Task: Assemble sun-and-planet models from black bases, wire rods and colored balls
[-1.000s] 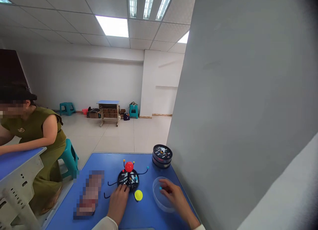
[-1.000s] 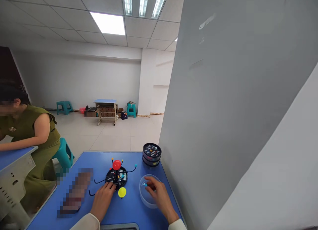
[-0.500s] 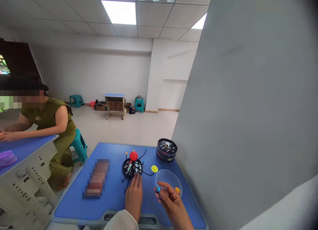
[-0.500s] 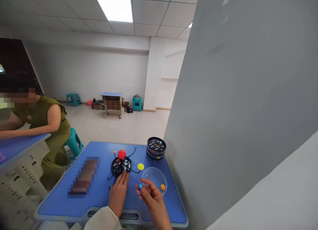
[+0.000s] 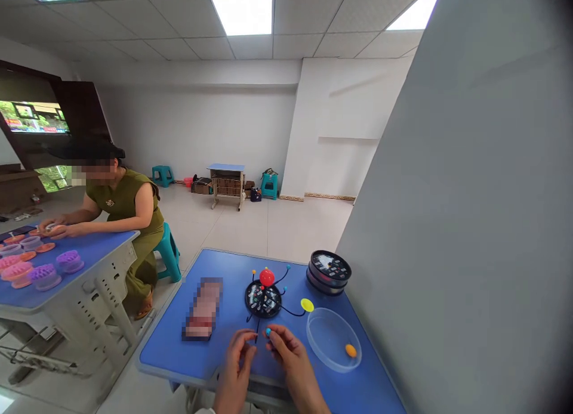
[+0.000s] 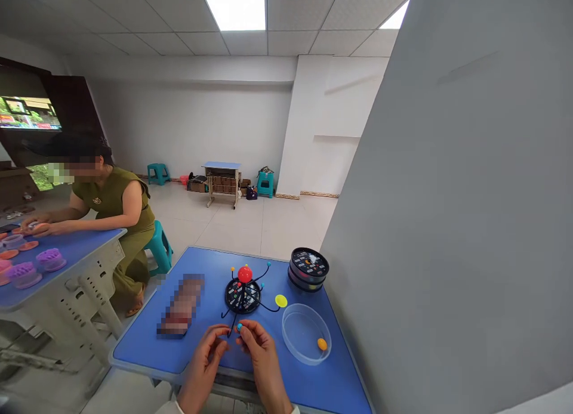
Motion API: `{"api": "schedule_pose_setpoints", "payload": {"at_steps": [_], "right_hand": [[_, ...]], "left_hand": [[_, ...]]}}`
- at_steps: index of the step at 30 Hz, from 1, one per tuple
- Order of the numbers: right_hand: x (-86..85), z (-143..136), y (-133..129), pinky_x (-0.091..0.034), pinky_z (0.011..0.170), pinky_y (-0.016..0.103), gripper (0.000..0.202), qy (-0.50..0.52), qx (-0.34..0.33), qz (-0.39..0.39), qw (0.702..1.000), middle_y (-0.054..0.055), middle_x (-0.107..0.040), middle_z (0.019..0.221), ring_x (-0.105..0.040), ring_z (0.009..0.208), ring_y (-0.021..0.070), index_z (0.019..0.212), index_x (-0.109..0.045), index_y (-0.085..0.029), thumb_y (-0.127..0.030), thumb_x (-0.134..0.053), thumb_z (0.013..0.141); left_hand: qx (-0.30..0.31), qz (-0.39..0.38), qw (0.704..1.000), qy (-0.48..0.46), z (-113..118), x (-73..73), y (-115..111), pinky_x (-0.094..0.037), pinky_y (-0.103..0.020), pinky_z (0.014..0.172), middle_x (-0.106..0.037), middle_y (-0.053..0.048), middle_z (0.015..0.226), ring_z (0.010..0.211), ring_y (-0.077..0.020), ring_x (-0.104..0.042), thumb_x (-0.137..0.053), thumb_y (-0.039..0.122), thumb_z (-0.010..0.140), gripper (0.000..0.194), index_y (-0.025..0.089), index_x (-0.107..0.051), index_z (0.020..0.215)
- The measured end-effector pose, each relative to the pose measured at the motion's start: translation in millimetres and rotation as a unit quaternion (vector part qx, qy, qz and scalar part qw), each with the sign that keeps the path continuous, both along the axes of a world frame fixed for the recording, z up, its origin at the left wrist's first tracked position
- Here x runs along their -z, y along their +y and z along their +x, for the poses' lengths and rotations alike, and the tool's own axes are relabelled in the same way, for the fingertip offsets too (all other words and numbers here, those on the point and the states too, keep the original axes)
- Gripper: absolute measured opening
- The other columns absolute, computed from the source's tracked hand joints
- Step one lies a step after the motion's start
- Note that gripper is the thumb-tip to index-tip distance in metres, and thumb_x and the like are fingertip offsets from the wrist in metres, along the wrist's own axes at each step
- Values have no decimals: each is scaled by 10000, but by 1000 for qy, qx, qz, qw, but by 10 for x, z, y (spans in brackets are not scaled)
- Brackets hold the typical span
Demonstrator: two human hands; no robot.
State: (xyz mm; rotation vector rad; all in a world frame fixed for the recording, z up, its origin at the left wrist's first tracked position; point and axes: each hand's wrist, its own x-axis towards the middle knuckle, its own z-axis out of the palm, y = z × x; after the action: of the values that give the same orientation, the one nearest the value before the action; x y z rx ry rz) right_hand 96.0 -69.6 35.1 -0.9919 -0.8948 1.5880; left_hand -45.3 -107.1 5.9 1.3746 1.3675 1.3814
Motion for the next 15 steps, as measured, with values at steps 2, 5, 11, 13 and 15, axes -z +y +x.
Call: {"api": "schedule_pose_setpoints", "payload": {"at_steps": [2, 5, 11, 13, 15], "right_hand": [[35, -37, 20, -459, 625, 259, 348, 2, 6, -7, 1000, 4, -716, 761, -602, 632, 150, 791, -752, -212, -471, -843, 578], [73, -69, 23, -459, 626, 265, 342, 12, 5, -13, 1000, 10, -720, 777, -591, 621, 147, 791, -754, -209, -456, -846, 572], [97, -87, 23, -477, 662, 287, 339, 8, -9, -1, 1000, 4, -696, 697, -578, 619, 151, 794, -767, -203, -441, -853, 569], [84, -81, 21, -479, 670, 288, 330, -4, -13, 3, 1000, 2, -695, 689, -579, 627, 153, 792, -772, -205, -443, -850, 577], [59, -73, 14, -483, 684, 287, 318, -13, -19, 8, 1000, 0, -695, 688, -581, 636, 153, 788, -775, -212, -447, -846, 587]], "left_hand": [[32, -1, 999, -15, 5, -8, 60, -506, -340, 890, -682, -89, 1053, 993, -234, -634, -502, 482, 892, 318, 213, -657, 964], [67, -8, 997, -30, 28, 23, 119, -501, -323, 855, -705, -74, 955, 912, -221, -642, -480, 476, 903, 324, 205, -657, 918], [101, -19, 993, -59, 79, 43, 170, -510, -280, 750, -688, -29, 763, 747, -186, -635, -445, 492, 911, 364, 200, -631, 801], [98, -20, 993, -62, 86, 37, 165, -509, -280, 750, -689, -28, 759, 750, -186, -633, -448, 491, 909, 367, 198, -637, 796], [93, -20, 994, -62, 90, 30, 154, -504, -280, 749, -694, -31, 768, 758, -187, -627, -458, 484, 907, 362, 194, -651, 808]]}}
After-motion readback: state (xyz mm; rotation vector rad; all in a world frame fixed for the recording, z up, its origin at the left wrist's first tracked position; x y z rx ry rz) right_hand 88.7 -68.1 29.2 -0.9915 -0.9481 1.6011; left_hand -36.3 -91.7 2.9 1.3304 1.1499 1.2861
